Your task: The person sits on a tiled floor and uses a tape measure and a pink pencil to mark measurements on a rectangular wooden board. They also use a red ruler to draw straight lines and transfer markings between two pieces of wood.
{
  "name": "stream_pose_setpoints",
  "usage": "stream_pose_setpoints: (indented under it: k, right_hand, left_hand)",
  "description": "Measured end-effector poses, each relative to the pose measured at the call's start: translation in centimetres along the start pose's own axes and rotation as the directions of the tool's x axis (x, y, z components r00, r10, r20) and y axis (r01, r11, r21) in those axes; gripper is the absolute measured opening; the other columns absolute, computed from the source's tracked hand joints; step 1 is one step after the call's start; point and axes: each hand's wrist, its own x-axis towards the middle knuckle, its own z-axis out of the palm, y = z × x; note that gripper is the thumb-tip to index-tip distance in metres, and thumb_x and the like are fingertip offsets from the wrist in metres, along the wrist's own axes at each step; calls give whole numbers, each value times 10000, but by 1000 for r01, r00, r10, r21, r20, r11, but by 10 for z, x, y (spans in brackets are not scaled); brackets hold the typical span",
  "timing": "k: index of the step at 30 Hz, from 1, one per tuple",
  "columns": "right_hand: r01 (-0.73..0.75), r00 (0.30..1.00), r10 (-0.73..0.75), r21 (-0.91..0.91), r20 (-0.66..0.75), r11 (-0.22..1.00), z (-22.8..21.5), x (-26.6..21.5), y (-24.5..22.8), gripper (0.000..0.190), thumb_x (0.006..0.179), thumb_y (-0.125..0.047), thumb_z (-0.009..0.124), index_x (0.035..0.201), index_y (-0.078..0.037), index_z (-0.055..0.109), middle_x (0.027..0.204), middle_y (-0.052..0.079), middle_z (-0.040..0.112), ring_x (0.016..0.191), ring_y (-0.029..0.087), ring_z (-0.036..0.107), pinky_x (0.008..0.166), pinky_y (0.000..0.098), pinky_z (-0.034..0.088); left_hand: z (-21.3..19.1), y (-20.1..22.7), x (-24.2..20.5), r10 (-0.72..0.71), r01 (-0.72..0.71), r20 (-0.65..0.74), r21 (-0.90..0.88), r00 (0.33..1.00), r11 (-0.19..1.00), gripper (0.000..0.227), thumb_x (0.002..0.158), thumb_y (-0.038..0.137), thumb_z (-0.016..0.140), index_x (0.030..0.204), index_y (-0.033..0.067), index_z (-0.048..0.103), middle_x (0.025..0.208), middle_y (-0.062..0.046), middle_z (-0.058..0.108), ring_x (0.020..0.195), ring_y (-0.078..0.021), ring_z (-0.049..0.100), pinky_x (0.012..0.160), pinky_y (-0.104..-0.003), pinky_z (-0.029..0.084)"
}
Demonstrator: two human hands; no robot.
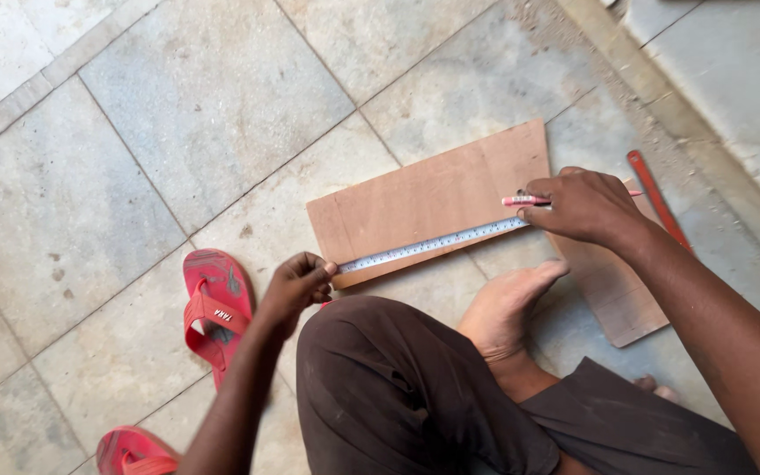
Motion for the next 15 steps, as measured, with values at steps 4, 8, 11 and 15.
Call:
stream_pose_setpoints:
  k: [4,8,11,15]
  right_hand:
    - [70,994,-73,-38,-78,997,15,-1,-16,383,812,-501,743,1088,-239,790,967,139,740,1020,307,689,828,473,555]
    - [23,998,-28,-85,-57,996,14,5,-20,359,842,-494,744,1054,-206,785,949,108,760,1015,289,705,832,460,570]
    - [3,1000,-6,-108,-28,994,12,9,-20,374,845,-519,740,1042,-203,774,917,78,769,1015,276,696,822,457,571]
    - [-27,999,25,-131,-21,991,19,18,-19,361,868,-532,726,990,-194,767,893,66,768,1013,265,685,815,460,567]
  left_hand:
    - [3,-20,-5,126,-75,-212,232,969,970,229,910,190,765,951,-5,654,772,-54,668,650,-106,604,575,-265,508]
    - [15,-13,-6,125,-50,-289,253,949,966,235,914,191,745,966,-11,637,769,-67,681,623,-116,622,551,-276,506]
    - [22,-2,-5,92,11,-332,295,939,955,229,910,196,749,974,-5,662,762,-80,701,619,-131,633,555,-295,508]
    - [24,5,8,241,-36,-382,473,892,880,223,879,195,775,943,-5,700,784,-89,748,662,-143,692,608,-305,554]
